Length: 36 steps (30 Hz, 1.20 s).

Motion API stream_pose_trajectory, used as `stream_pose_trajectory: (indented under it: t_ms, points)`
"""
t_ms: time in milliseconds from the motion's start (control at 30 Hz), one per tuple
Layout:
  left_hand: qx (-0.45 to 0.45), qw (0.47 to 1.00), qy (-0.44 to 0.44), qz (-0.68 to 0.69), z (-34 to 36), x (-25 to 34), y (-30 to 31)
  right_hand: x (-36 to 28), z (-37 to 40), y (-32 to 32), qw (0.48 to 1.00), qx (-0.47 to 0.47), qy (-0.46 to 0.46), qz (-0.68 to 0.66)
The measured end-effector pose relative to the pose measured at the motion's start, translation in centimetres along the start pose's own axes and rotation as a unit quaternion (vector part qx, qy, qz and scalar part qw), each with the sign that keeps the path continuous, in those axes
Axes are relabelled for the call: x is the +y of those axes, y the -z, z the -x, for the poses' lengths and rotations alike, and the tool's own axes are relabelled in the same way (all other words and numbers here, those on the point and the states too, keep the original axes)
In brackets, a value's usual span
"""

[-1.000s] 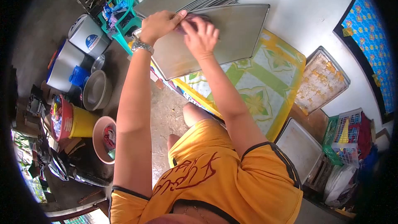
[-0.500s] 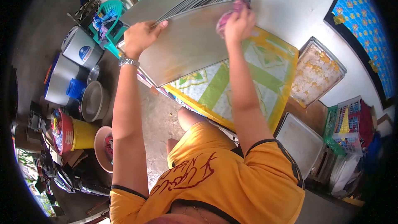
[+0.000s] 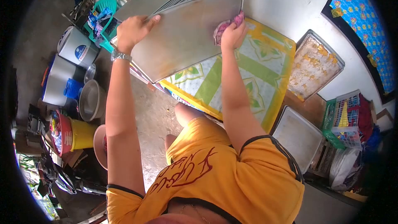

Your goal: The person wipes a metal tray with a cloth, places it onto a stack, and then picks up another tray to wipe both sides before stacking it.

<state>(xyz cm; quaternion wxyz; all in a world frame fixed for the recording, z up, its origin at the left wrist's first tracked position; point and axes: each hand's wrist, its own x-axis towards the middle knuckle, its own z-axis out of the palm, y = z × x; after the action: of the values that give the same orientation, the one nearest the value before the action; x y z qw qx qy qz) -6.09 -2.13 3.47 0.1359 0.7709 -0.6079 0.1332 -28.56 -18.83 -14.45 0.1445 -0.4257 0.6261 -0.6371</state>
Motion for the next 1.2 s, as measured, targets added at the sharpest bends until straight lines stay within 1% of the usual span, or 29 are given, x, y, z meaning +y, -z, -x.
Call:
stream_pose_trajectory:
  t_ms: [100, 167, 200, 300, 333, 433, 500, 567, 633, 667, 700, 733, 767, 800, 833, 933, 967, 1000, 1033, 1067, 1100, 1133, 1167, 1200]
  points:
    - [-0.014, 1.000, 0.002, 0.008, -0.3, -0.5, 0.0, 4.5, 2.3, -1.7, 0.990, -0.054, -0.129, 0.010]
    - [-0.020, 1.000, 0.003, 0.008, -0.2, -0.6, -0.1, 13.4, 3.2, -5.3, 0.977, -0.111, -0.183, 0.002]
    - [-0.019, 1.000, 0.003, 0.007, -0.2, -0.6, -0.1, 16.4, 3.1, -6.8, 0.968, -0.140, -0.208, -0.002]
    - [-0.014, 1.000, 0.002, 0.004, -0.7, -1.0, 0.0, 18.5, 2.8, -8.1, 0.927, -0.163, -0.322, -0.099]
    - [-0.015, 1.000, 0.000, 0.005, -0.7, -1.1, -0.3, 18.4, 3.3, -8.6, 0.894, -0.129, -0.363, -0.229]
    - [-0.004, 1.000, 0.009, 0.017, -1.2, -1.3, -0.8, 17.2, 7.9, -9.2, 0.882, -0.132, -0.347, -0.289]
    - [-0.005, 1.000, 0.010, 0.012, -1.3, -1.2, -0.8, 12.9, 14.3, -8.5, 0.897, -0.045, -0.291, -0.329]
    - [-0.010, 1.000, 0.016, 0.004, -1.2, -1.2, -0.6, 10.5, 20.9, -7.8, 0.879, -0.112, -0.328, -0.327]
    - [-0.018, 1.000, 0.022, -0.003, -0.7, -0.8, -0.3, 5.2, 26.5, -4.9, 0.850, -0.190, -0.358, -0.336]
    - [-0.014, 1.000, 0.024, -0.001, -0.7, -1.0, -0.4, 4.4, 30.0, -5.2, 0.866, -0.232, -0.367, -0.246]
    - [-0.010, 1.000, 0.025, 0.002, -0.8, -1.0, -0.6, 2.8, 32.9, -5.1, 0.869, -0.341, -0.349, -0.079]
    - [-0.004, 1.000, 0.025, 0.006, -0.9, -1.0, -0.8, 0.4, 35.5, -3.5, 0.674, -0.406, -0.551, -0.276]
    - [-0.006, 1.000, 0.024, 0.006, -0.7, -0.8, -0.9, 0.0, 38.2, -2.3, 0.691, -0.500, -0.459, -0.249]
    - [-0.007, 1.000, 0.024, 0.004, -0.5, -0.8, -0.9, -0.3, 40.8, -1.3, 0.694, -0.585, -0.358, -0.219]
    - [-0.007, 1.000, 0.022, 0.000, -0.5, -0.8, -0.7, -0.7, 42.2, -0.6, 0.684, -0.658, -0.251, -0.188]
    - [0.013, 1.000, 0.008, -0.007, -0.1, -0.8, -0.8, -0.1, 40.3, 2.7, 0.734, -0.670, -0.033, -0.107]
    - [0.010, 1.000, 0.006, -0.013, -0.2, -0.9, -0.6, -0.2, 37.5, 4.3, 0.769, -0.624, -0.020, -0.137]
    - [0.008, 1.000, 0.005, -0.016, -0.4, -1.0, -0.5, 0.7, 34.8, 4.4, 0.771, -0.588, -0.074, -0.233]
    - [0.003, 1.000, 0.004, -0.019, -0.5, -1.1, -0.6, 0.4, 30.0, 4.7, 0.745, -0.623, -0.184, -0.151]
    - [0.012, 1.000, 0.008, -0.019, -0.8, -1.3, -0.9, 2.1, 26.4, 4.3, 0.846, -0.507, -0.081, -0.146]
    - [0.021, 1.000, 0.012, -0.019, -1.2, -1.5, -1.2, 3.4, 22.2, 3.7, 0.897, -0.405, -0.061, -0.165]
    - [0.029, 0.999, 0.015, -0.019, -1.4, -1.5, -1.6, 3.9, 18.2, 2.3, 0.942, -0.244, -0.016, -0.232]
    - [0.024, 0.999, 0.018, -0.015, -1.5, -1.5, -1.7, 4.7, 13.6, 1.5, 0.937, -0.210, -0.038, -0.276]
    - [0.020, 1.000, 0.021, -0.012, -1.7, -1.5, -1.7, 3.0, 9.6, 1.9, 0.920, -0.217, -0.079, -0.317]
